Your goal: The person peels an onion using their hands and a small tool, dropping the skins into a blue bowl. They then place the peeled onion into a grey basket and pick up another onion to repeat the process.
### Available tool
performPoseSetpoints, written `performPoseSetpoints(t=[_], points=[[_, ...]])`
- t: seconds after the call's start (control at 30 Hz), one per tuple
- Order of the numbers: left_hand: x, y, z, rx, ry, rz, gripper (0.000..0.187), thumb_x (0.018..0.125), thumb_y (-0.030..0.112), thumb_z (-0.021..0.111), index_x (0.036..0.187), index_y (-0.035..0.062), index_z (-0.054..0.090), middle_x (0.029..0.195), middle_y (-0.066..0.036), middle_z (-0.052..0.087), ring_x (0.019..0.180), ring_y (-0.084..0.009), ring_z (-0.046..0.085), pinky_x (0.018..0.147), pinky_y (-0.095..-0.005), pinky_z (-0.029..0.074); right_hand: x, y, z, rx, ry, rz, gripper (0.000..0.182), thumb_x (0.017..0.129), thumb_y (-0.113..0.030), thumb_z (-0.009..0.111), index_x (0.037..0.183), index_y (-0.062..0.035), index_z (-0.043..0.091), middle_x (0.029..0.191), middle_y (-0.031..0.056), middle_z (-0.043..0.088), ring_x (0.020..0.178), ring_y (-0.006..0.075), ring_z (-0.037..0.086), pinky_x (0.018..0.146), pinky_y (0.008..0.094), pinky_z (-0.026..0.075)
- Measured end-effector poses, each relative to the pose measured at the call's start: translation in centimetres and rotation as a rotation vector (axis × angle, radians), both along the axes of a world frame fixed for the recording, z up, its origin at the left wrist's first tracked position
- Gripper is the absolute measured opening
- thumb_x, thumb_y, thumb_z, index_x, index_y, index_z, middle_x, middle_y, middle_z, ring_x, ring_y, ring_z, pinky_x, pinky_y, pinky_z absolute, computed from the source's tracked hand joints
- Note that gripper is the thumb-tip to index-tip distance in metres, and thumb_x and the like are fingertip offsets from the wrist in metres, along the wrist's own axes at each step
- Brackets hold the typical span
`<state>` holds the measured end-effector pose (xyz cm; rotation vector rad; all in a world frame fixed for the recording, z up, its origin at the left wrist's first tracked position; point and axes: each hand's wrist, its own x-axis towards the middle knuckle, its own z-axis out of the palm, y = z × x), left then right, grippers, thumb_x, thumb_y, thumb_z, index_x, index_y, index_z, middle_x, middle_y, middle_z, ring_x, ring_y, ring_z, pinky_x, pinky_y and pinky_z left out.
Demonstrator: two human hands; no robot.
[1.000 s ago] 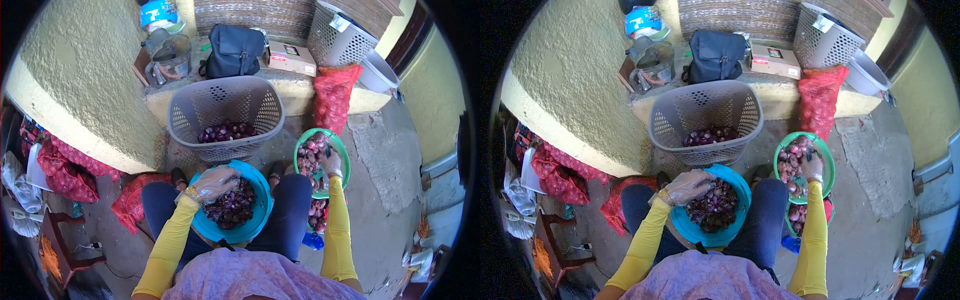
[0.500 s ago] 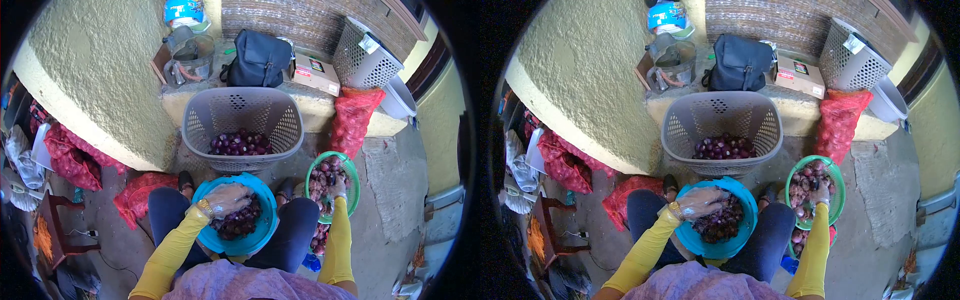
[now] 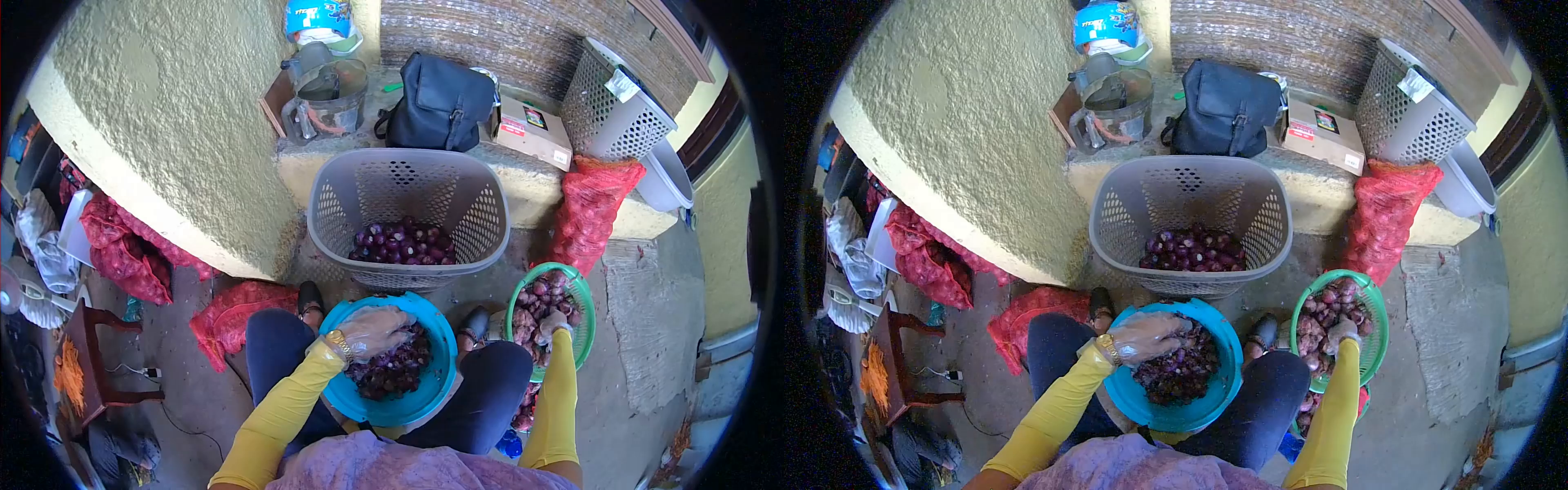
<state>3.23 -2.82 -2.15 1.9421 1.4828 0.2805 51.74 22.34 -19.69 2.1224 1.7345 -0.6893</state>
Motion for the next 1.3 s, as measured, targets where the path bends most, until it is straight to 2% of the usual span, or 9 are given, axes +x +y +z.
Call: performPoseSetpoints(t=[0.3,0.37,0.4,0.5,0.63,0.7,1.03,1.17,1.3], points=[[-0.2,0.1,0.4,0.06,-0.05,0.023,0.04,0.103,0.034,0.062,0.135,0.0086,0.062,0.113,-0.02,0.067,0.113,-0.0414,0.064,0.098,-0.0517,0.05,1.5,-1.7,1.9,0.345,0.08,-0.054,0.051,0.086,-0.024,0.074,0.133,-0.0045,0.065,0.121,0.0284,0.072,0.117,0.046,0.068,0.096,0.0512,0.056],[-0.1,0.3,1.3,0.076,-0.073,0.031,0.041,0.103,0.033,0.062,0.135,0.0085,0.062,0.116,-0.02,0.067,0.114,-0.0413,0.064,0.099,-0.0514,0.05,2.3,-1.7,3.6,0.57,0.205,0.071,0.05,0.085,-0.027,0.077,0.127,-0.001,0.066,0.109,0.025,0.075,0.099,0.0424,0.073,0.087,0.0488,0.057],[0.0,0.3,1.7,0.124,-0.086,0.063,0.041,0.102,0.032,0.063,0.135,0.0086,0.062,0.119,-0.02,0.067,0.116,-0.0414,0.064,0.099,-0.0505,0.051,2.4,-0.9,3.8,0.647,0.282,0.114,0.04,0.089,-0.027,0.079,0.116,0.0005,0.069,0.096,0.0168,0.076,0.079,0.0291,0.071,0.075,0.0413,0.057],[0.5,0.6,1.6,0.186,-0.174,0.135,0.044,0.1,0.028,0.069,0.138,0.0089,0.061,0.13,-0.02,0.066,0.12,-0.0395,0.065,0.101,-0.0468,0.053,-6.2,-3.9,15.2,0.446,0.908,0.162,0.038,0.093,-0.031,0.083,0.115,-0.0019,0.071,0.101,0.0114,0.075,0.091,0.0193,0.069,0.086,0.0358,0.056],[1.4,0.6,3.7,0.361,-0.429,0.211,0.064,0.092,0.016,0.08,0.15,0.0083,0.054,0.145,-0.017,0.062,0.124,-0.0336,0.066,0.11,-0.0445,0.051,-18.4,-9.9,24.1,0.162,1.075,0.197,0.043,0.103,-0.033,0.072,0.13,-0.0008,0.064,0.103,0.007,0.072,0.094,0.0156,0.067,0.085,0.0309,0.055],[2.5,-0.1,6.1,0.273,-0.769,0.365,0.072,0.091,0.013,0.08,0.155,0.0069,0.047,0.155,-0.017,0.053,0.133,-0.0337,0.061,0.116,-0.043,0.047,-23.0,-12.0,24.8,0.014,1.159,0.252,0.046,0.103,-0.04,0.07,0.129,-0.0014,0.064,0.105,0.0083,0.074,0.093,0.016,0.067,0.082,0.0317,0.054],[-0.8,-0.3,4.4,0.513,-0.562,0.384,0.063,0.098,0.016,0.074,0.152,0.0031,0.046,0.156,-0.017,0.053,0.138,-0.0269,0.058,0.114,-0.04,0.048,-31.3,-14.6,25.7,-0.185,1.343,0.345,0.057,0.106,-0.057,0.056,0.123,-0.0046,0.069,0.091,0.0028,0.066,0.059,0.0077,0.05,0.047,0.0255,0.04],[-1.5,-0.2,3.6,0.114,-1.117,0.558,0.051,0.108,0.035,0.061,0.149,0.0072,0.048,0.139,-0.012,0.062,0.11,-0.0185,0.063,0.095,-0.0371,0.055,-31.2,-13.5,24.9,-0.226,1.368,-0.142,0.066,0.108,-0.065,0.041,0.114,-0.0061,0.07,0.082,-0.0008,0.058,0.058,0.0087,0.048,0.049,0.0274,0.04],[-1.5,0.6,3.4,0.03,-1.502,0.489,0.063,0.107,0.056,0.055,0.151,0.0106,0.048,0.138,-0.01,0.062,0.107,-0.0154,0.061,0.089,-0.0327,0.054,-29.9,-11.6,22.3,-0.204,1.354,0.164,0.05,0.112,-0.052,0.044,0.114,-0.0074,0.068,0.082,-0.0019,0.056,0.062,0.0094,0.05,0.052,0.0272,0.04]])
